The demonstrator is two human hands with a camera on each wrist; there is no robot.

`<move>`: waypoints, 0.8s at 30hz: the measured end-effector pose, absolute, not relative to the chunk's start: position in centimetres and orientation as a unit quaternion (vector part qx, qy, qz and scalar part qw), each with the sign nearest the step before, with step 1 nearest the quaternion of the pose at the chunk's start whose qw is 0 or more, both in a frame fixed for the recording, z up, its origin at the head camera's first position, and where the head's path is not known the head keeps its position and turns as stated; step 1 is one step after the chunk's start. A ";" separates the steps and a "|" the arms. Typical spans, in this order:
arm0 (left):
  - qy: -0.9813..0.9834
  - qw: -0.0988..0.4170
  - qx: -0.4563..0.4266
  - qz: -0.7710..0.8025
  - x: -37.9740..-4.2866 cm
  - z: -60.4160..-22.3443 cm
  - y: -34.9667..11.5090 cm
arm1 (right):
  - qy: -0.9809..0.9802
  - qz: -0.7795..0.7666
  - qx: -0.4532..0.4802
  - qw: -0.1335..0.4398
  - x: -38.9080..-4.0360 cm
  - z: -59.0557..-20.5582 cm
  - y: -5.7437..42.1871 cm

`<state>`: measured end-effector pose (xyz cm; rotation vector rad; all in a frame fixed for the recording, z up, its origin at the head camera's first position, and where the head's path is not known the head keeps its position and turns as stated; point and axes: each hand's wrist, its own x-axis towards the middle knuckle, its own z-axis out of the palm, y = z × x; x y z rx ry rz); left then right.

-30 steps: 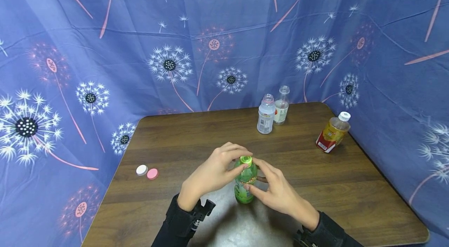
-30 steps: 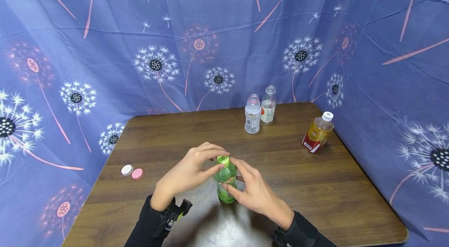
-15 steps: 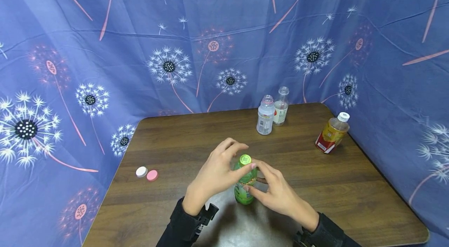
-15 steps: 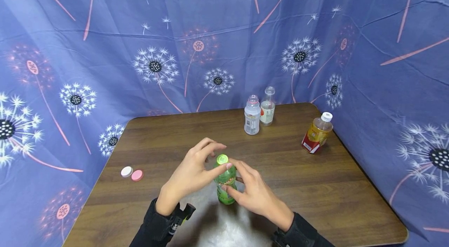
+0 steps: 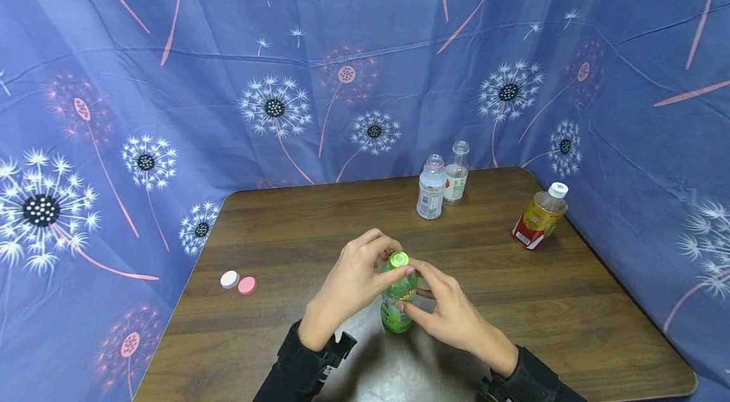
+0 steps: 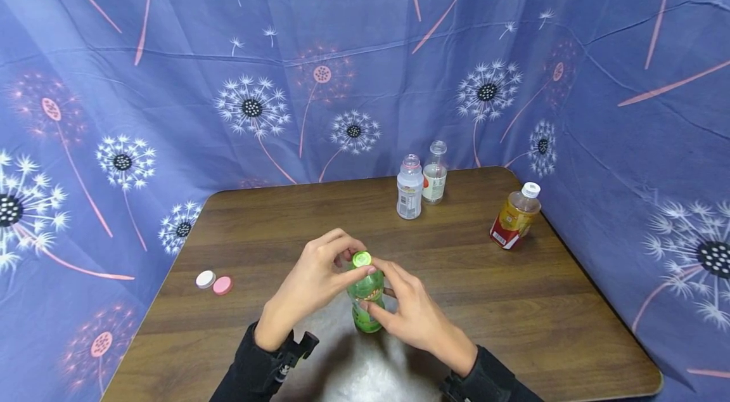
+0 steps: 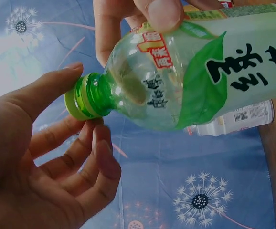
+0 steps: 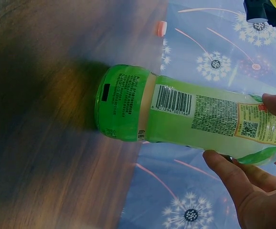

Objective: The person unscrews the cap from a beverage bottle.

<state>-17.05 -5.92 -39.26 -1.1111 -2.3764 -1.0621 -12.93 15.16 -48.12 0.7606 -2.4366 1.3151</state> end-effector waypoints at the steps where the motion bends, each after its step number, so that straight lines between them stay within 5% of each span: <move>1: -0.828 0.149 -0.393 -0.372 -17.1 -39.2 -6.0 | -0.841 0.454 0.263 0.135 -12.9 -48.1 15.2; 16: -0.812 0.095 -0.422 -0.392 -16.8 -38.7 -6.8 | -0.846 0.442 0.264 0.142 -13.0 -47.8 15.1; 24: -0.844 0.113 -0.327 -0.411 -16.4 -39.1 -5.7 | -0.844 0.445 0.264 0.141 -12.8 -47.9 15.0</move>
